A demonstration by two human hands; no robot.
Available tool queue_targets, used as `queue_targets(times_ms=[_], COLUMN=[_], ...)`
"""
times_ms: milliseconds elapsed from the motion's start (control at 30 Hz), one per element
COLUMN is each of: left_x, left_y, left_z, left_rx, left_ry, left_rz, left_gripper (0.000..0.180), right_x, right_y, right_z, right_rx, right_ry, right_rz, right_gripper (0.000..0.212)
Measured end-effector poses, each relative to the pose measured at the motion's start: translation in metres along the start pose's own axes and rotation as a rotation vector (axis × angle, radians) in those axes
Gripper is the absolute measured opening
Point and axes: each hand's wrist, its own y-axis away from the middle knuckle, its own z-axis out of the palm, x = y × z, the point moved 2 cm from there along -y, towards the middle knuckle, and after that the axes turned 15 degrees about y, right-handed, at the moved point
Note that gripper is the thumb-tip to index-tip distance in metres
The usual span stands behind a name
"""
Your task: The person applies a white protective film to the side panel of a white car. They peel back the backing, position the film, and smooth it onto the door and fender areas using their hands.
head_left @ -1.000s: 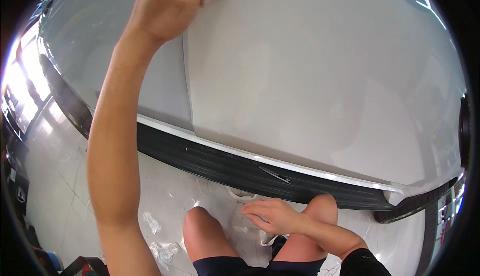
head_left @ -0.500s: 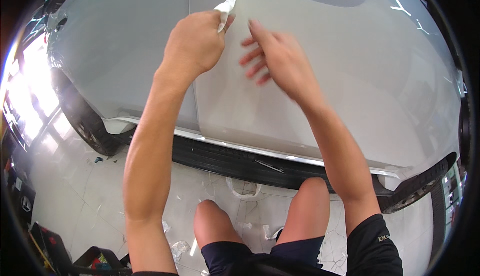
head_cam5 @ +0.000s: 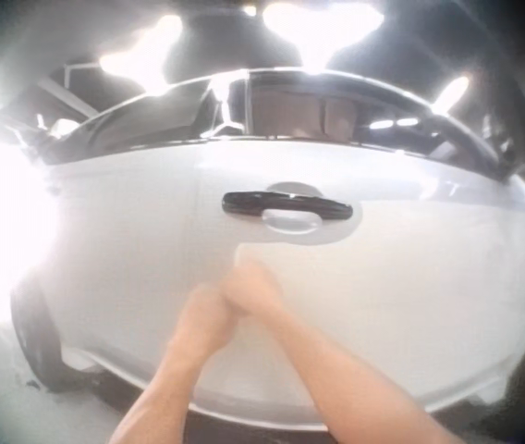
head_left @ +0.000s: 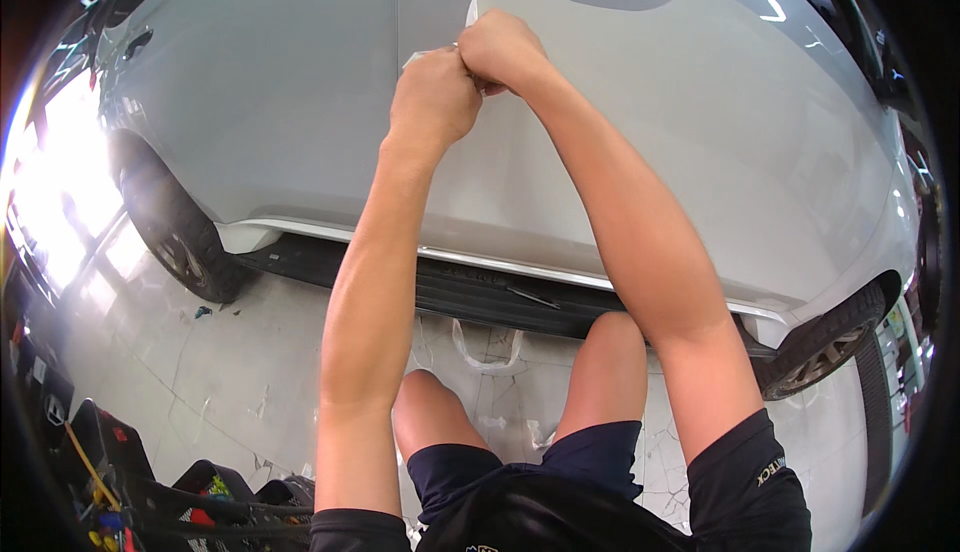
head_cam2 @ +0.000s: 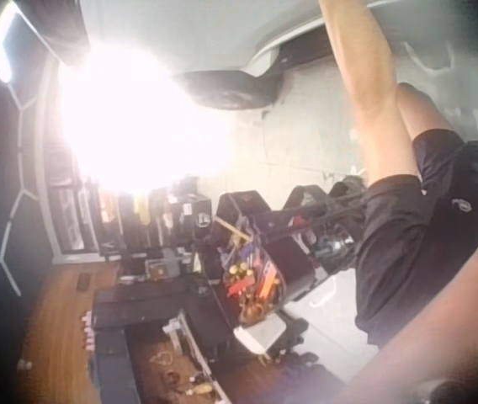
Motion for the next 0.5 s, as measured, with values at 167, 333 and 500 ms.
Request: queue_targets(times_ms=[167, 333, 500], left_x=[0.006, 0.006, 0.009], left_y=[0.018, 0.034, 0.047], left_z=[0.011, 0.024, 0.032], left_rx=[0.058, 0.134, 0.114], left_ry=[0.095, 0.136, 0.115], left_rz=[-0.024, 0.017, 0.083], left_gripper=[0.011, 0.008, 0.011], right_x=[0.017, 0.031, 0.034], right_y=[0.003, 0.010, 0.040], right_z=[0.018, 0.030, 0.022], right_rx=[0.202, 0.389, 0.435], right_ry=[0.148, 0.330, 0.362], right_rz=[-0.160, -0.319, -0.364], right_gripper=[0.010, 0.008, 0.011])
